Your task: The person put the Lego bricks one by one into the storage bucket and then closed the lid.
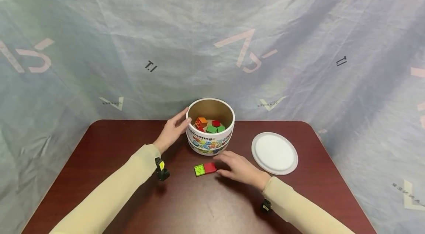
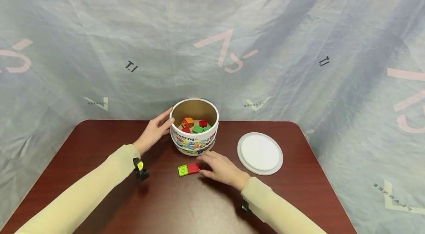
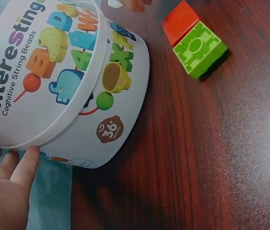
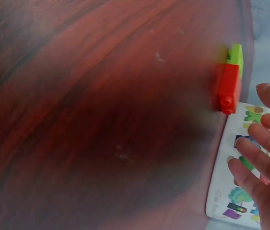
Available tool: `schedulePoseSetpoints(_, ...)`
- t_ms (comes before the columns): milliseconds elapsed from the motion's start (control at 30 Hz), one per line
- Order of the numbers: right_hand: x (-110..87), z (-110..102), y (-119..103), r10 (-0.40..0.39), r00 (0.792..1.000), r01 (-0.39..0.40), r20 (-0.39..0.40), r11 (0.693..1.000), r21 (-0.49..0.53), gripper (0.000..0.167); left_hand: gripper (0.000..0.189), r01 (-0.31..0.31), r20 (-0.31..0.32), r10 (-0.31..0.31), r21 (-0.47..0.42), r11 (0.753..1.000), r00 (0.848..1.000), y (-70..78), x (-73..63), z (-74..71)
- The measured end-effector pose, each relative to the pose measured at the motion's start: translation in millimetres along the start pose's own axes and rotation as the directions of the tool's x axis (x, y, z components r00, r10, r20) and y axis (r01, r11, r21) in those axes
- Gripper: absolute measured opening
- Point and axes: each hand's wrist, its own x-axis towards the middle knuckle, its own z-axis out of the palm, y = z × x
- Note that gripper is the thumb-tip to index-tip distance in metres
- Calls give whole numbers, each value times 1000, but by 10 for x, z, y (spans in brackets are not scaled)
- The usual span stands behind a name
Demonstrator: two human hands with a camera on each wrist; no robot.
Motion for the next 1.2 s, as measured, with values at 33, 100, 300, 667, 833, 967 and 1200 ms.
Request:
schedulePoseSetpoints(33,3,17,9,3,1000,-3,4,1000,-1,42,64,4,-1,-4,0,1000,1000,-2,5,-3)
schedulePoseSetpoints(100,12,45,23,6,1000,-6,11,1000,4,44,64,9,-1,-9,-5,1000,1000,3,11,-6)
schedulePoseSetpoints(300,42,86,54,12,1000,-12,22,1000,0,44,65,15,0,-15,-40,999,1000,-5,31,-21)
schedulePoseSetpoints(667,104,105,30,-5,999,5,39,1000,12,43,65,23,23,-22,-40,999,999,4,41,-75)
schedulePoseSetpoints(833,127,148,38,-7,998,8,60,1000,-18,43,63,22,11,-22,-36,999,1000,-15,55,-75)
schedulePoseSetpoints(967,147,173,41,-19,998,22,68,999,-38,43,64,12,9,-11,-45,999,1000,-25,63,-67)
schedulePoseSetpoints(1200,181,180,36,-42,998,45,56,998,-54,39,64,-9,4,9,-48,999,1000,-24,78,-56)
